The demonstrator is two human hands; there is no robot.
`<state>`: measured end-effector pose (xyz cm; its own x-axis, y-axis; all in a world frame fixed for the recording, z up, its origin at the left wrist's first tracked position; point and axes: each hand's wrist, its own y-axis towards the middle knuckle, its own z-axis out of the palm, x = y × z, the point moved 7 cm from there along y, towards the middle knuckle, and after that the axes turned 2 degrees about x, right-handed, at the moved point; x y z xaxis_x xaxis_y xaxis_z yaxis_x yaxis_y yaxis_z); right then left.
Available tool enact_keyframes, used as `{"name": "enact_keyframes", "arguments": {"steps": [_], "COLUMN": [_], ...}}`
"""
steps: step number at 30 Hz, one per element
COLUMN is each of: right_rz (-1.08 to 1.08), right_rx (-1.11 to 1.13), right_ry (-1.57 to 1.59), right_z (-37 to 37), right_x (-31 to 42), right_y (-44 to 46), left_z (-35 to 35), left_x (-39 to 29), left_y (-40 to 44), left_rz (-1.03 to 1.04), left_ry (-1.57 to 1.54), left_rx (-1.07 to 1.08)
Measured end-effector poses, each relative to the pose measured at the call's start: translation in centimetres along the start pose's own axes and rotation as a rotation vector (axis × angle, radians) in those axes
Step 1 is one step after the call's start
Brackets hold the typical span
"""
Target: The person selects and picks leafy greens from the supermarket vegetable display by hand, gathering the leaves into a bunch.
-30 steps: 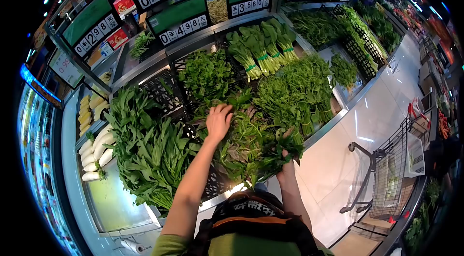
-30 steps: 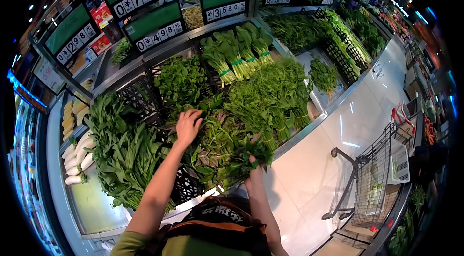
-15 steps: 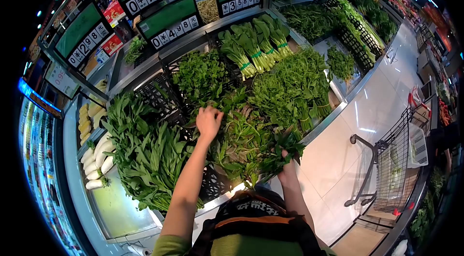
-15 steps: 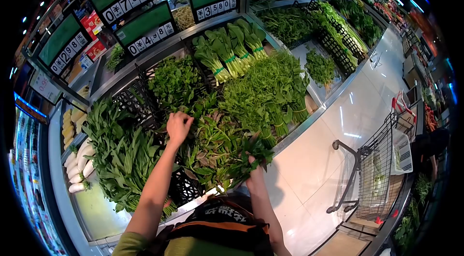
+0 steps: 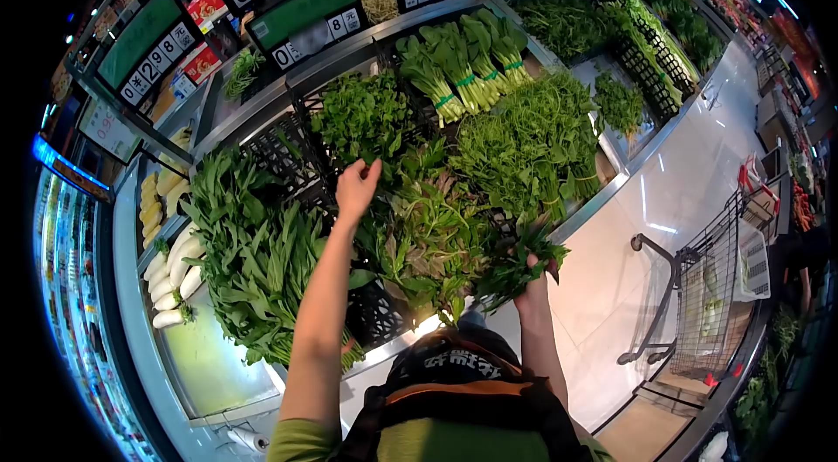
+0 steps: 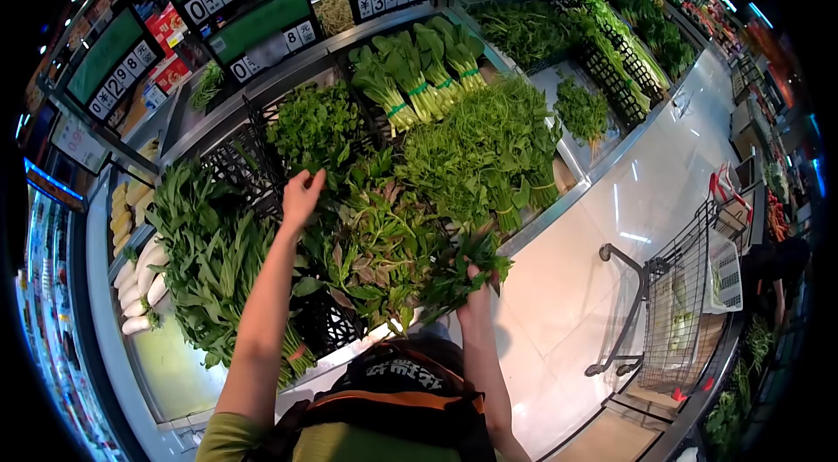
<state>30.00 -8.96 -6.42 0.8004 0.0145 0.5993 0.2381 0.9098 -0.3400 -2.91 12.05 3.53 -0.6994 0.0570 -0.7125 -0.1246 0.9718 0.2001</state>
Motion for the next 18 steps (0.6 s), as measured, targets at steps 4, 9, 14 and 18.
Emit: {"name": "enact_keyframes", "arguments": {"steps": [4, 9, 14, 18], "right_rz": [-0.051, -0.052, -0.055, -0.054], "right_rx": [-0.069, 0.021, 0.033, 0.013], "right_ry": [0.013, 0.054, 0.083, 0.101], "right_z": [-1.6, -1.0, -2.5, -2.2], "right_x": [1.2, 2.7, 2.7, 2.6], "right_y": [0.5, 0.0, -0.1, -0.6], "left_z": [-1.0, -2.0, 2.2, 8.8], "left_x": [-0.7, -3.3, -6.8, -8.0], "left_y": [-1.3, -5.5, -13.8, -25.5], "left_rz": [0.021, 0.123, 0.596, 1.021], "left_ry": [0.169, 0.339, 0.222, 0.473], "left_rx": [0.225, 0.107, 0.323, 0.662]}}
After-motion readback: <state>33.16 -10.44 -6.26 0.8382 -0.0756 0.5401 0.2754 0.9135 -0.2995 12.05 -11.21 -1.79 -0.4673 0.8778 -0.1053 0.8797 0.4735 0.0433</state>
